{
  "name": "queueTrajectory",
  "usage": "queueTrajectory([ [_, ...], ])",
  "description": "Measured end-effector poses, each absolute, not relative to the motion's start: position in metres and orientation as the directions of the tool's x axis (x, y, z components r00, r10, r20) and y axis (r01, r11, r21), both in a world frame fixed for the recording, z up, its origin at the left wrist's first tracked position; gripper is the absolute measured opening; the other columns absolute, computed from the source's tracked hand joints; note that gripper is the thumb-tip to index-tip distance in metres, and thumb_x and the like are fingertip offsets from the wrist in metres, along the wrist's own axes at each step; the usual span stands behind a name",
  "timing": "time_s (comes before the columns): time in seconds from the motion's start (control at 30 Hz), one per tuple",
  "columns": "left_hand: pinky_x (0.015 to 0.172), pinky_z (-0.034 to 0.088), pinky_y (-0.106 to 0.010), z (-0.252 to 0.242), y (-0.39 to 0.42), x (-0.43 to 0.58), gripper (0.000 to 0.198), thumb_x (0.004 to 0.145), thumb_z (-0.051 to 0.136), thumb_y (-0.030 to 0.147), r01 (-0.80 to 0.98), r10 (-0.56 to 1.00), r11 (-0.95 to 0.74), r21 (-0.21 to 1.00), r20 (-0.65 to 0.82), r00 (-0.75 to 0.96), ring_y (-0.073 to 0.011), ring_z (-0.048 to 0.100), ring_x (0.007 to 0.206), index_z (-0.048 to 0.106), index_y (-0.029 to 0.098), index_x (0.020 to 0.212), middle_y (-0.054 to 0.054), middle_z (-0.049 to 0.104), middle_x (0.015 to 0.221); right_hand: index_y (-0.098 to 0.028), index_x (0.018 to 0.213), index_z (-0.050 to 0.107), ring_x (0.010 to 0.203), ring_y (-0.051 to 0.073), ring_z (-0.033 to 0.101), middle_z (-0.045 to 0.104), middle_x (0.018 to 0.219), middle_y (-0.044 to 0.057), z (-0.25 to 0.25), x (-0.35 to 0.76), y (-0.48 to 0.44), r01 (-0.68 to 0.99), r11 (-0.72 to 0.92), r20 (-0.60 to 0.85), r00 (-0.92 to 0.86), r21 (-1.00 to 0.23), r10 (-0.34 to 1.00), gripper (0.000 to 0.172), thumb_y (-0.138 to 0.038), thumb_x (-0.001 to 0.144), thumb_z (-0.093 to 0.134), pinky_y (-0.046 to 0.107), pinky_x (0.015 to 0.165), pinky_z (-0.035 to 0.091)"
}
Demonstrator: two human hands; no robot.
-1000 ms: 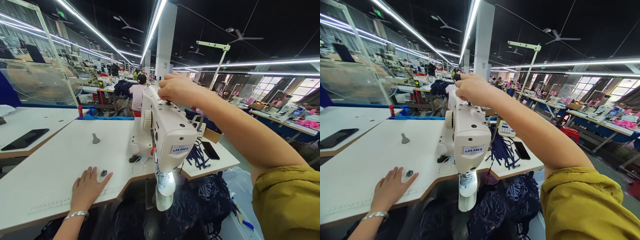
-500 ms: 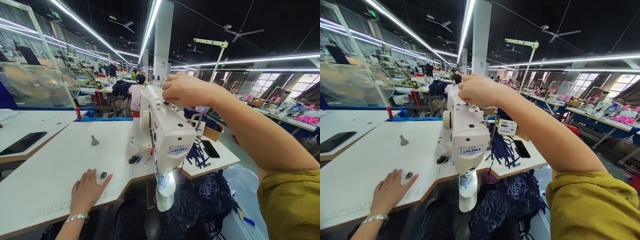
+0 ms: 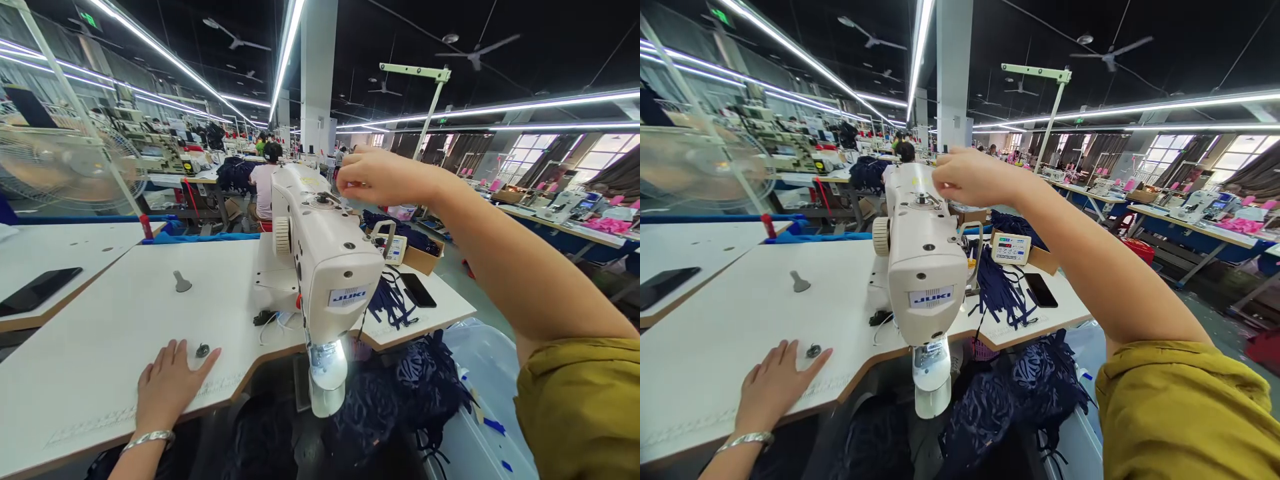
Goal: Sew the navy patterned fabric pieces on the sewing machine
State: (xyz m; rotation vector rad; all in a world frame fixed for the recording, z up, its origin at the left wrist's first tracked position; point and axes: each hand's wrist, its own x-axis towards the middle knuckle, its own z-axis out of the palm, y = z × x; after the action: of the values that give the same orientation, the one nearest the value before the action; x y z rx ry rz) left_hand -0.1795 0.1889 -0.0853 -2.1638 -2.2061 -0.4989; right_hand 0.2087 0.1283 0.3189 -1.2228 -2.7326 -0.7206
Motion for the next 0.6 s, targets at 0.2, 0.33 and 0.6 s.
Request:
queueTrajectory([
  [0.2, 0.101, 0.035, -0.049, -0.08, 0.184, -0.181, 0.077, 0.082, 0.028, 0.06, 0.969, 0.96, -0.127, 0.212, 0.273, 0.067, -0.0367, 0.039, 0.129, 0.042, 0.008, 0.137, -0.021, 0.041, 0.143, -0.018, 0.083, 0.058, 0.085, 0.017, 0.047, 0.054, 0.087, 0.004, 0.304, 0.217, 0.138, 0.773, 0.577, 0.249, -0.632, 0.262, 0.734, 0.013, -0.017, 0.087, 0.046, 0.034, 0.085, 0.036],
  [0.33, 0.093, 0.042, -0.047, -0.075, 0.182, -0.183, 0.058, 0.087, 0.024, 0.05, 0.96, 0.953, -0.174, 0.219, 0.283, 0.108, -0.0355, 0.053, 0.111, 0.061, 0.017, 0.118, -0.016, 0.056, 0.125, -0.017, 0.08, 0.056, 0.084, 0.017, 0.046, 0.051, 0.083, 0.003, 0.299, 0.202, 0.138, 0.763, 0.582, 0.299, -0.646, 0.283, 0.702, 0.013, -0.015, 0.088, 0.045, 0.036, 0.089, 0.034],
  [0.6, 0.076, 0.054, -0.035, -0.071, 0.184, -0.186, 0.042, 0.088, 0.029, 0.045, 0.94, 0.951, -0.063, 0.337, 0.307, -0.047, -0.0207, 0.065, 0.084, 0.05, 0.018, 0.111, -0.006, 0.066, 0.1, -0.015, 0.09, 0.058, 0.076, 0.011, 0.045, 0.048, 0.079, -0.001, 0.293, 0.216, 0.112, 0.724, 0.668, 0.537, -0.499, -0.174, 0.68, 0.012, -0.024, 0.091, 0.051, 0.025, 0.075, 0.039],
])
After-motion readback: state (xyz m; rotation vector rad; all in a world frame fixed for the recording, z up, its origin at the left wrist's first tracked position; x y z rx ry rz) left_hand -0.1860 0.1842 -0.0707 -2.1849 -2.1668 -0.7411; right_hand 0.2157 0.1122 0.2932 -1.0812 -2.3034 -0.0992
